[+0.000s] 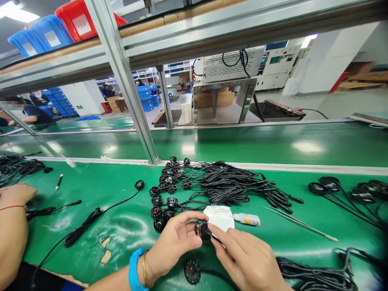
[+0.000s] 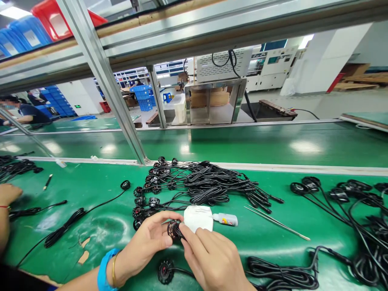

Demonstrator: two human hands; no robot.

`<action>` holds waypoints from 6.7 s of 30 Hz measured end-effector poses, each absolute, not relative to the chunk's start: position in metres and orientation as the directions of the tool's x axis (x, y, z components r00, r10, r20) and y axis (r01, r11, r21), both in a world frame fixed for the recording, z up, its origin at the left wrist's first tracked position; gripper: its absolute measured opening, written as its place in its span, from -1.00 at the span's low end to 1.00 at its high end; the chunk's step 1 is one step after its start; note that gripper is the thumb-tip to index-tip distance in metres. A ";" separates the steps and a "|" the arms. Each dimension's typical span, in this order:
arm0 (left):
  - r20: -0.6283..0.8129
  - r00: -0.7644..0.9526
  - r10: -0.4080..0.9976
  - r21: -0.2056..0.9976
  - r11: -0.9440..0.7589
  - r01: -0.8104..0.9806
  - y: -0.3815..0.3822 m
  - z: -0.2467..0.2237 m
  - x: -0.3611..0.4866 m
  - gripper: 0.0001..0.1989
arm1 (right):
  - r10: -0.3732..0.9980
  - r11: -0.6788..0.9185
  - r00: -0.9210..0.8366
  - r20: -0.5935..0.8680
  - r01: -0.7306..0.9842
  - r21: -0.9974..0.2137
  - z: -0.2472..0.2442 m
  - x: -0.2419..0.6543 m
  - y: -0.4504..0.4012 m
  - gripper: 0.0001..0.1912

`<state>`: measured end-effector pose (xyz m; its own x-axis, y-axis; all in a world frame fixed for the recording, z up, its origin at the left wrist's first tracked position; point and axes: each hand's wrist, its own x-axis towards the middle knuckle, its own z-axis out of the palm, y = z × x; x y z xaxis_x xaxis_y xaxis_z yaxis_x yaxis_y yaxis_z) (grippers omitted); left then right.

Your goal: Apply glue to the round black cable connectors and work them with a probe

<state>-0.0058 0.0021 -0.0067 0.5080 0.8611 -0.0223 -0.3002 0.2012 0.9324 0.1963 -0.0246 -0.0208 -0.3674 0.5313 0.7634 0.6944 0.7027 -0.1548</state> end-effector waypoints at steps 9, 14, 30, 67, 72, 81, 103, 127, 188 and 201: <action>0.149 0.365 0.919 0.980 -0.090 -0.175 -0.001 -0.013 -0.005 -0.75 | 0.720 0.659 -0.292 0.629 0.571 -0.490 -0.031 0.188 -0.030 -0.75; 0.044 0.359 0.932 0.981 0.028 -0.192 -0.001 -0.010 -0.005 -0.65 | 0.773 0.602 -0.250 0.584 0.583 -0.547 -0.035 0.191 -0.029 -0.73; 0.017 0.409 0.913 0.997 0.014 -0.073 0.001 -0.006 -0.007 -0.73 | 0.692 0.613 -0.261 0.673 0.706 -0.355 -0.017 0.191 -0.029 -0.79; -0.092 0.371 0.924 0.993 0.055 0.108 -0.007 -0.016 0.008 -0.59 | 0.702 0.572 -0.321 0.636 0.786 -0.234 -0.027 0.185 -0.029 -0.72; -0.108 0.291 0.951 0.993 0.090 0.074 -0.007 -0.018 0.013 -0.63 | 0.667 0.599 -0.314 0.676 0.766 -0.235 -0.026 0.182 -0.031 -0.73; -0.191 0.260 0.946 0.966 0.229 -0.124 -0.002 -0.012 0.011 -0.60 | 0.703 0.587 -0.292 0.649 0.753 -0.297 -0.033 0.182 -0.029 -0.79; -0.100 0.367 0.925 0.977 0.160 -0.138 -0.008 -0.016 0.011 -0.55 | 0.673 0.535 -0.236 0.701 0.810 -0.241 -0.024 0.182 -0.034 -0.74; -0.033 0.296 0.955 0.998 0.018 0.052 -0.012 -0.019 0.006 -0.60 | 0.640 0.616 -0.257 0.724 0.736 -0.282 -0.030 0.179 -0.031 -0.75; -0.194 0.396 0.897 0.965 0.248 -0.089 -0.001 -0.010 -0.003 -0.53 | 0.814 0.551 -0.254 0.523 0.626 -0.552 -0.021 0.197 -0.028 -0.91; -0.242 0.432 0.869 0.903 0.364 -0.227 -0.003 -0.006 -0.003 -0.61 | 0.803 0.596 -0.331 0.495 0.482 -0.643 -0.021 0.194 -0.028 -0.91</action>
<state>-0.0028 -0.0029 -0.0056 0.4321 0.8689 -0.2415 -0.2275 0.3642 0.9031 0.1939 -0.0283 -0.0214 -0.3314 0.8029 0.4954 0.4817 0.5955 -0.6429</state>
